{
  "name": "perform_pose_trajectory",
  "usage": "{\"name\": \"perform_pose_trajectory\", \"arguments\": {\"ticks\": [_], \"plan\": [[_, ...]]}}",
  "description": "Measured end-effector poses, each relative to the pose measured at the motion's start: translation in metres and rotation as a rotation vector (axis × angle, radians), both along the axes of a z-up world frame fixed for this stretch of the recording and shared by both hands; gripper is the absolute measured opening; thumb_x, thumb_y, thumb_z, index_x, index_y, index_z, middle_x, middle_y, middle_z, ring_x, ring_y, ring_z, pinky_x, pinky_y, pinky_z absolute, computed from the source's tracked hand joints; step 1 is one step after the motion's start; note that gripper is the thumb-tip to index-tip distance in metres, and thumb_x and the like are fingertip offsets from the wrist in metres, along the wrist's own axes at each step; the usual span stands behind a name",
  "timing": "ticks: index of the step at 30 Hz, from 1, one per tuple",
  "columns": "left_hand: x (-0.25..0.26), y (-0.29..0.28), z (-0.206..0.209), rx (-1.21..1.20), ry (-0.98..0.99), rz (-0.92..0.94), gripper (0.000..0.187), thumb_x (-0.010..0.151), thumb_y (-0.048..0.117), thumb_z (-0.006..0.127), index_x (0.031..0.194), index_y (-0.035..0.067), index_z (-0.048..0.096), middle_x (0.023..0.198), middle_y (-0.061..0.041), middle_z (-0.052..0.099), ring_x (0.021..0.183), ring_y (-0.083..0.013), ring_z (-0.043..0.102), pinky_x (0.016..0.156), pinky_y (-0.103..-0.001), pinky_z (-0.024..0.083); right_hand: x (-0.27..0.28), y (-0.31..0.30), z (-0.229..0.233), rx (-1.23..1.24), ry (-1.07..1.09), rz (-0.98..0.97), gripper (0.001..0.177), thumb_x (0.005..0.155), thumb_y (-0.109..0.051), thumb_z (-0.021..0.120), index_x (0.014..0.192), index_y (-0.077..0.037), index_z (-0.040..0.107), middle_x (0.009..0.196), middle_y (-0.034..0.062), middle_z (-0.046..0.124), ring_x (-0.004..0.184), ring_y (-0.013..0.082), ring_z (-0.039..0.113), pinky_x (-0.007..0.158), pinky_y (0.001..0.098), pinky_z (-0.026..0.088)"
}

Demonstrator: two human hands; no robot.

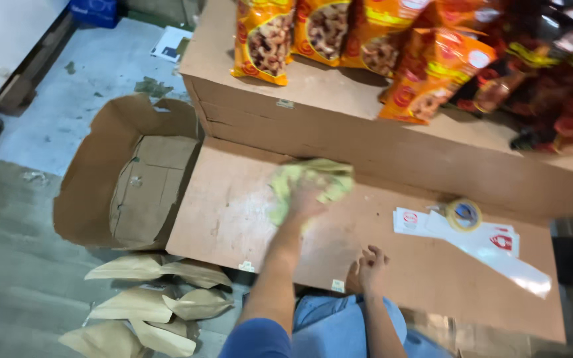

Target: The person wipes a cardboard box with a cloth, then uses scissors to cut tape and applies printed labels to the box. They handle multiple labels and place them on the box surface.

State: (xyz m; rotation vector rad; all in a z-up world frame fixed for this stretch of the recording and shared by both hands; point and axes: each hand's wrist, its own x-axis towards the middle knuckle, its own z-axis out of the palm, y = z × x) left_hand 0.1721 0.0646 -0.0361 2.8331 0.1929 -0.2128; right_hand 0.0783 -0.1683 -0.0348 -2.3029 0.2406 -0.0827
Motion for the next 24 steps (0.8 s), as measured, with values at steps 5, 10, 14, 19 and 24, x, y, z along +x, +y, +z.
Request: {"name": "perform_pose_trajectory", "arguments": {"ticks": [5,10,14,19,24], "plan": [[-0.039,0.138,-0.005,0.098,-0.147,0.326,0.077,0.08,0.067,0.06,0.151,0.043,0.041,0.155,-0.001,0.046,0.151,-0.0348,0.027,0.109,-0.08,0.015,0.021,0.011,-0.016,0.024,0.048,0.075,0.043,0.078,-0.01,0.068,0.12,-0.018,0.067,0.117,0.0153,0.052,0.102,0.0301,0.063,0.094,0.0382,0.053],[-0.121,0.172,-0.008,0.103,-0.211,0.607,0.067,0.092,0.062,0.051,0.156,0.048,0.037,0.172,0.009,0.022,0.157,-0.0383,0.016,0.116,-0.077,0.009,0.024,0.019,-0.022,-0.028,0.173,0.106,0.046,0.084,-0.006,0.076,0.128,-0.016,0.067,0.12,0.0231,0.055,0.1,0.0448,0.071,0.08,0.0472,0.059],[-0.173,0.118,-0.013,0.183,-0.156,0.655,0.065,0.088,0.057,0.058,0.151,0.043,0.045,0.166,0.005,0.035,0.154,-0.0388,0.023,0.113,-0.076,0.018,0.013,0.027,-0.009,-0.143,0.258,0.142,0.045,0.084,-0.015,0.077,0.127,-0.019,0.066,0.122,0.0171,0.057,0.11,0.0397,0.069,0.095,0.0468,0.055],[-0.21,0.013,-0.01,0.19,-0.224,0.431,0.034,0.086,0.047,0.064,0.11,0.028,0.078,0.109,-0.004,0.077,0.115,-0.0379,0.063,0.102,-0.077,0.033,0.006,0.03,-0.007,-0.126,0.28,0.161,0.051,0.08,-0.018,0.079,0.129,-0.021,0.064,0.128,0.0171,0.052,0.116,0.0409,0.065,0.1,0.0485,0.052],[-0.202,0.014,-0.034,-0.04,-0.533,-0.238,0.065,0.089,0.072,0.043,0.149,0.049,0.044,0.167,0.011,0.034,0.156,-0.0377,0.026,0.111,-0.08,0.016,0.008,0.004,-0.026,-0.193,0.354,0.189,0.046,0.085,-0.022,0.078,0.13,-0.02,0.066,0.123,0.0169,0.057,0.121,0.0391,0.064,0.102,0.0459,0.051]]}}
